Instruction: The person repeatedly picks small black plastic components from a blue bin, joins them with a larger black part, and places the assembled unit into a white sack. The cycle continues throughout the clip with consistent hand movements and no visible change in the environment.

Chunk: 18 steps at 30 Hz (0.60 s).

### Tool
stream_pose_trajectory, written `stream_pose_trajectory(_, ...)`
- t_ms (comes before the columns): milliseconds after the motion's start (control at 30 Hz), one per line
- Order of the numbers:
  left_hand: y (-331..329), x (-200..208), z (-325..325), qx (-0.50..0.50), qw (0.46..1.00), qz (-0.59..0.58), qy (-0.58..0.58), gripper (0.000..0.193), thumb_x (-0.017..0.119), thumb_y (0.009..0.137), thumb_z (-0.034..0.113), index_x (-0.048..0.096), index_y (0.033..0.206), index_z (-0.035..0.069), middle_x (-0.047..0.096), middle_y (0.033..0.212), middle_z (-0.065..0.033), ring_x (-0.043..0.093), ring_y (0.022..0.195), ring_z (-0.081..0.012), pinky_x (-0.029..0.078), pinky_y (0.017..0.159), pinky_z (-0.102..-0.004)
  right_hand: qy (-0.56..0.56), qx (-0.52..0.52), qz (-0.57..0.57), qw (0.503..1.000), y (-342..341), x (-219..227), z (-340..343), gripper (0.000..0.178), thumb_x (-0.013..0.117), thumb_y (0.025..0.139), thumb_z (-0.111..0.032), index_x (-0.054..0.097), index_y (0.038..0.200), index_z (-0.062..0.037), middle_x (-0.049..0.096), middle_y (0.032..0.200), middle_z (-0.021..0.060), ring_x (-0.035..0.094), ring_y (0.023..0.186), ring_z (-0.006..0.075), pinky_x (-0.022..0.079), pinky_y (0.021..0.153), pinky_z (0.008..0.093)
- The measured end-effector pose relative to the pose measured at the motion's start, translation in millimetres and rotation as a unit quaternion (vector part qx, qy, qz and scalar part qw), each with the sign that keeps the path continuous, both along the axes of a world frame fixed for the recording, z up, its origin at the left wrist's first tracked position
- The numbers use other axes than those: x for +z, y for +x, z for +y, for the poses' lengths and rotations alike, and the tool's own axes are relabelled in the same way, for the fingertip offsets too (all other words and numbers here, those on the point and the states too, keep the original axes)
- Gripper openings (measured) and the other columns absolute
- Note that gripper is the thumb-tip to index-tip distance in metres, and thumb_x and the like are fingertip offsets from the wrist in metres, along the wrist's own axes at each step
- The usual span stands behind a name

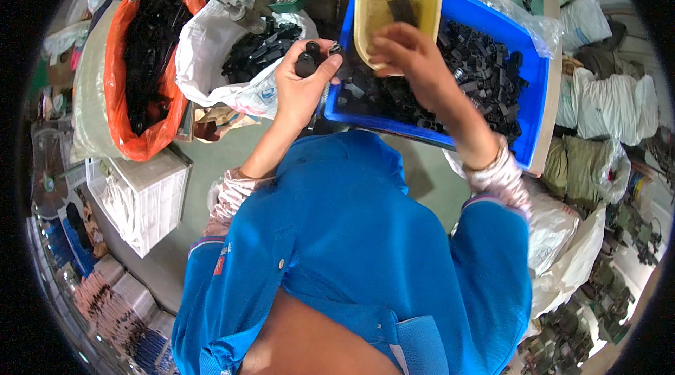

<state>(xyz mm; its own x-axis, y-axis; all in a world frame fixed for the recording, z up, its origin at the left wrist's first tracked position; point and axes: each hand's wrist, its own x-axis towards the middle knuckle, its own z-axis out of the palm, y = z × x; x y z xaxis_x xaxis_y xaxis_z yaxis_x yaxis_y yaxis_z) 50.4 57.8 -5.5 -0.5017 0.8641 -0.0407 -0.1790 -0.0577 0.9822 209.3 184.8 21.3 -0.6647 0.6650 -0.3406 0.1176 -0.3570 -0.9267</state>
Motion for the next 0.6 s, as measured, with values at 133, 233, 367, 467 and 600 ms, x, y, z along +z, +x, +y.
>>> stream_pose_trajectory(133,4.8,-8.4,5.1,0.039,0.998,-0.044,0.03,0.018,0.068,0.088,0.003,0.06,0.103,-0.004,0.065,0.095,-0.008,0.064,0.079,-0.0121,0.06,0.072,-0.0291,-0.106,-0.072,0.104,0.986,-5.5,-19.7,-44.4,0.034,0.054,0.101,-0.026,0.055,0.123,0.0,0.063,0.095,0.0079,0.067,0.081,0.0176,0.058,0.071,0.0292)
stream_pose_trajectory(233,9.4,-0.6,6.1,0.001,0.992,-0.117,0.046,0.015,0.066,0.088,-0.002,0.063,0.103,-0.001,0.066,0.104,-0.0113,0.066,0.085,-0.0154,0.06,0.071,-0.0296,0.026,-0.144,0.072,0.987,-13.4,-33.1,-55.1,0.031,0.052,0.102,-0.03,0.063,0.104,-0.0011,0.057,0.074,0.0021,0.058,0.063,0.0104,0.048,0.055,0.0239)
stream_pose_trajectory(367,12.7,-2.8,6.9,-0.008,0.994,-0.08,0.071,0.01,0.061,0.09,-0.003,0.061,0.1,-0.005,0.065,0.102,-0.01,0.067,0.093,-0.0189,0.061,0.078,-0.032,-0.002,-0.198,0.061,0.978,-15.9,-32.0,-57.7,0.038,0.048,0.103,-0.037,0.062,0.094,-0.0026,0.053,0.065,-0.0001,0.048,0.054,0.0071,0.038,0.048,0.0225)
stream_pose_trajectory(467,14.9,-4.3,7.0,0.015,0.999,-0.018,0.04,0.007,0.064,0.088,-0.003,0.065,0.095,-0.005,0.065,0.107,-0.0137,0.066,0.091,-0.0171,0.059,0.08,-0.0319,0.043,-0.182,0.044,0.981,-14.4,-31.1,-56.0,0.042,0.045,0.104,-0.04,0.061,0.09,-0.0036,0.051,0.063,-0.0012,0.045,0.051,0.0058,0.034,0.045,0.0218)
stream_pose_trajectory(600,11.3,-5.0,5.9,0.018,0.985,0.165,0.05,0.004,0.069,0.085,0.0,0.067,0.088,-0.002,0.068,0.091,-0.0067,0.064,0.082,-0.0106,0.054,0.071,-0.0249,0.154,-0.216,0.011,0.964,-19.9,-39.4,-54.2,0.042,0.043,0.105,-0.037,0.061,0.086,-0.0041,0.047,0.06,-0.0029,0.041,0.049,0.0046,0.03,0.044,0.0207)
